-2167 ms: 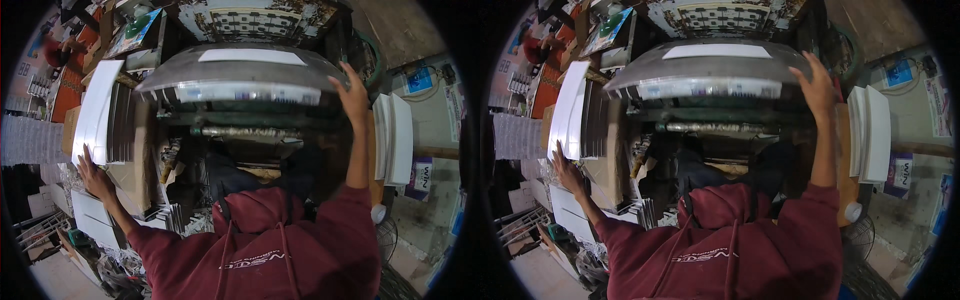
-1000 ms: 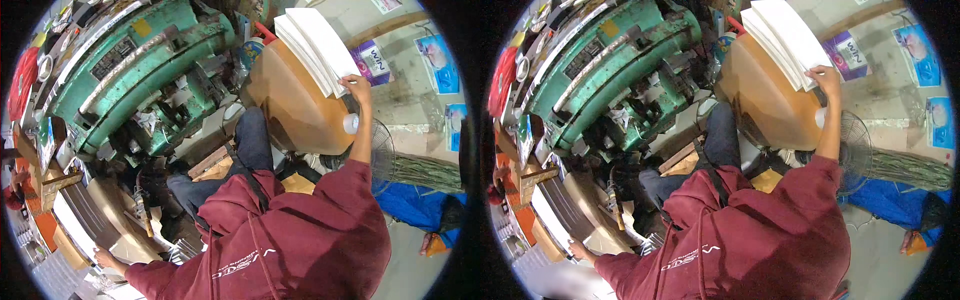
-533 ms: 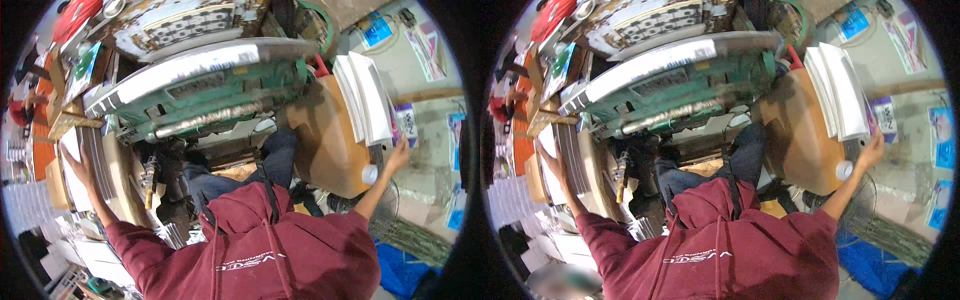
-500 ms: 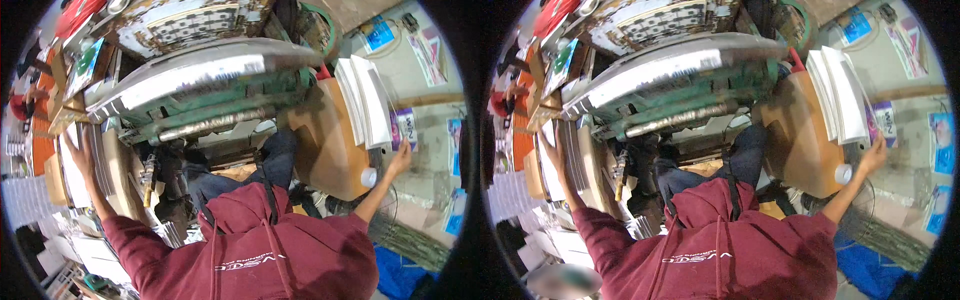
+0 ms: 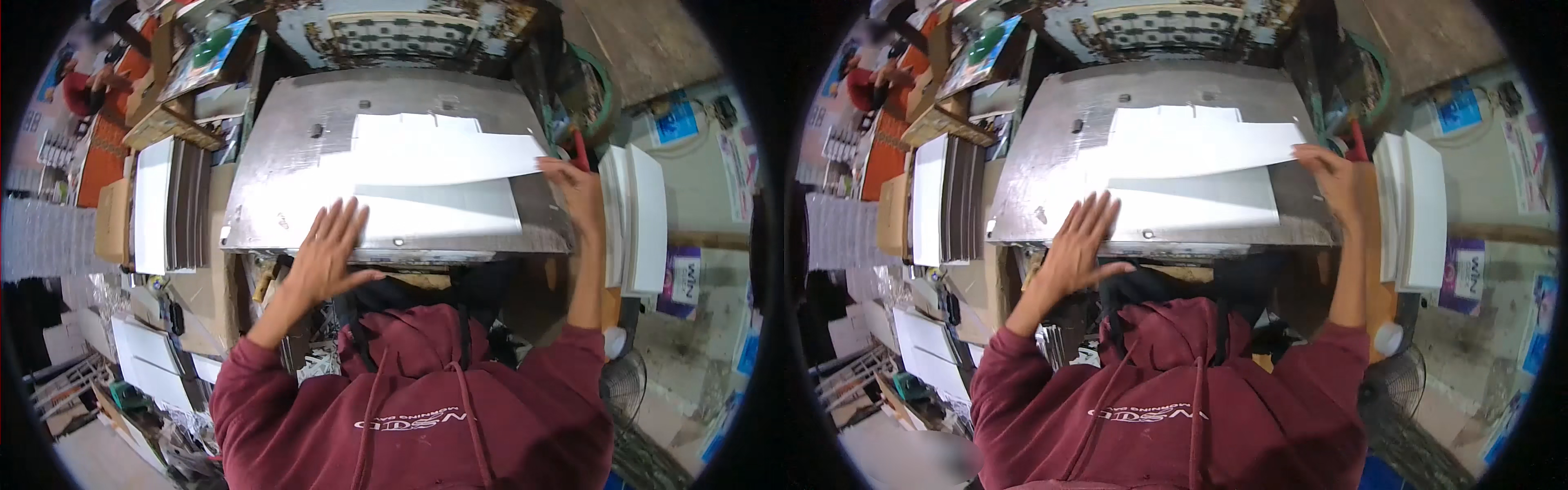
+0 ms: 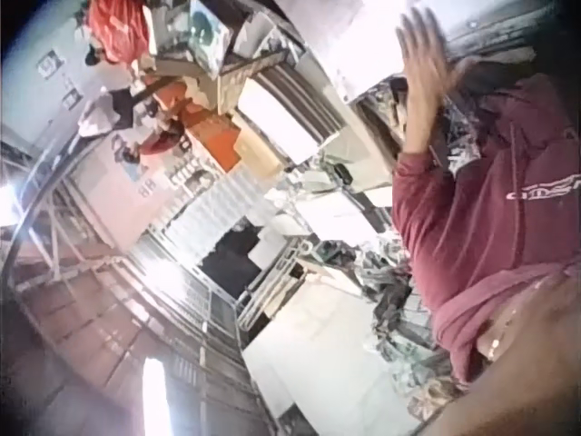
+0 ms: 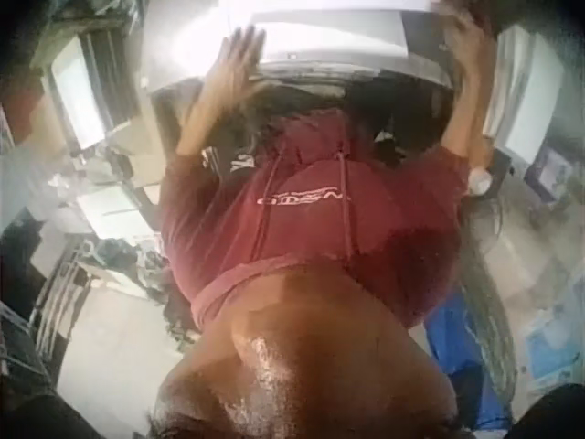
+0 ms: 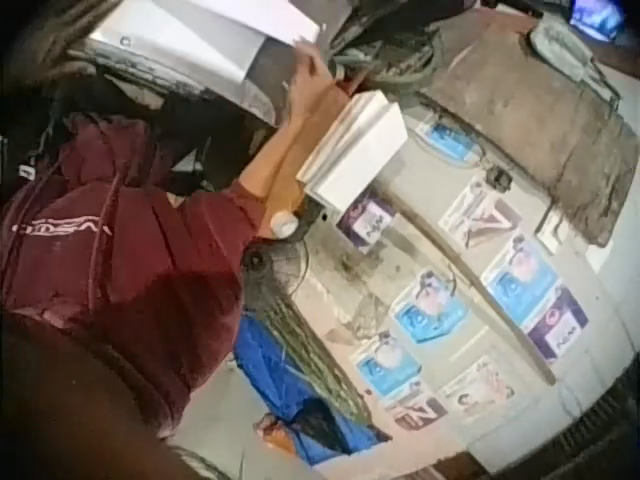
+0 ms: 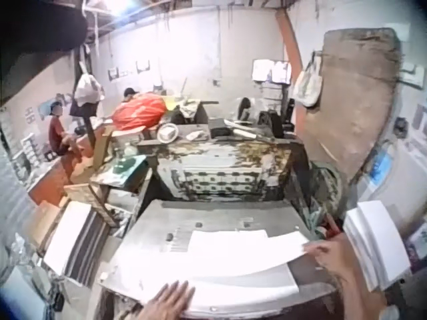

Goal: Operating a platen printing press by feeding and removing paper sheets during the printing cycle.

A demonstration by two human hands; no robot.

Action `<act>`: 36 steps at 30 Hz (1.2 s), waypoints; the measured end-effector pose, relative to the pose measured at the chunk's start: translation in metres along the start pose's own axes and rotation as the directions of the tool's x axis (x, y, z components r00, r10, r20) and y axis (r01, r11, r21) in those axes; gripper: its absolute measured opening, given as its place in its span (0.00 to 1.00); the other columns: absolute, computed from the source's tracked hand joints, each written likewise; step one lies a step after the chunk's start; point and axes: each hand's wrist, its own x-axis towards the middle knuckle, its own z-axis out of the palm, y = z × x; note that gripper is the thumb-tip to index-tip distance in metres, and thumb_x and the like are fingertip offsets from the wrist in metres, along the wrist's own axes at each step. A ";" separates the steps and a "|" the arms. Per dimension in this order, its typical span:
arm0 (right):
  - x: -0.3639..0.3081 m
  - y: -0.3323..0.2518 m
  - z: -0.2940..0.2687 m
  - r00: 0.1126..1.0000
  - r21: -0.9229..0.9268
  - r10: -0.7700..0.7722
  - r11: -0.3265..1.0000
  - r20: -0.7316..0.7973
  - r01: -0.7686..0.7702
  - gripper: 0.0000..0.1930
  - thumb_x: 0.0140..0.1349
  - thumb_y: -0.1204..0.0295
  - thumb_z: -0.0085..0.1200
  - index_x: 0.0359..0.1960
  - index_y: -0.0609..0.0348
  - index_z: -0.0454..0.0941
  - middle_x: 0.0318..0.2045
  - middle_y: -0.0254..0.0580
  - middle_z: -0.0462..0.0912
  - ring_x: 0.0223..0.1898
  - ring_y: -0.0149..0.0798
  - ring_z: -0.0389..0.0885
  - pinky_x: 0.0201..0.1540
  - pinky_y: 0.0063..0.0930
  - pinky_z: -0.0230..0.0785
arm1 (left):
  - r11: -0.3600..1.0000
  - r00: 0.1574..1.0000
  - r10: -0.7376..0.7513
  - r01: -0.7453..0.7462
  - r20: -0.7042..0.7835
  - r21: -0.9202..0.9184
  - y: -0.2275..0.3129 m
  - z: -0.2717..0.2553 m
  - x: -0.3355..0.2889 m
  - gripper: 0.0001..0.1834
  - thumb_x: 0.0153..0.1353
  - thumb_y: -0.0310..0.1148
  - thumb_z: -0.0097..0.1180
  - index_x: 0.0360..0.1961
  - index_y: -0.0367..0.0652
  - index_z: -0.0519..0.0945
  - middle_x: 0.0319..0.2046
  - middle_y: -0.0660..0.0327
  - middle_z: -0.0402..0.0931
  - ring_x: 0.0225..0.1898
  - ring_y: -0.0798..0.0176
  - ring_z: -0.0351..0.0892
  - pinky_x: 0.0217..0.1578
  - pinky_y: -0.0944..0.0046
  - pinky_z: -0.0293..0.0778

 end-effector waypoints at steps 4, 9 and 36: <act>0.089 0.034 0.059 0.948 -0.024 0.024 1.000 0.318 -0.017 0.20 0.72 0.59 0.57 0.55 0.60 0.83 0.53 0.40 0.85 0.53 0.31 0.80 0.59 0.29 0.70 | 0.989 0.997 -0.081 0.081 -0.002 0.124 -0.002 -0.040 -0.059 0.36 0.63 0.26 0.51 0.74 0.53 0.64 0.72 0.59 0.65 0.73 0.53 0.63 0.74 0.46 0.54; 0.139 0.035 0.053 0.995 -0.458 0.000 0.888 0.103 0.048 0.32 0.66 0.55 0.64 0.66 0.60 0.73 0.63 0.50 0.78 0.54 0.40 0.81 0.59 0.35 0.72 | 0.843 0.804 -0.377 0.503 -0.460 0.187 -0.037 -0.121 -0.142 0.34 0.59 0.12 0.43 0.67 0.48 0.74 0.63 0.55 0.76 0.66 0.49 0.73 0.67 0.49 0.68; -0.249 0.136 -0.180 0.732 -0.723 -0.042 0.207 -0.680 -0.659 0.34 0.59 0.48 0.66 0.51 0.71 0.79 0.46 0.63 0.81 0.50 0.62 0.78 0.53 0.52 0.70 | -0.098 -0.245 -0.581 0.968 -0.777 -0.232 -0.373 0.041 -0.272 0.48 0.67 0.62 0.48 0.71 0.27 0.61 0.70 0.29 0.56 0.74 0.33 0.51 0.72 0.43 0.53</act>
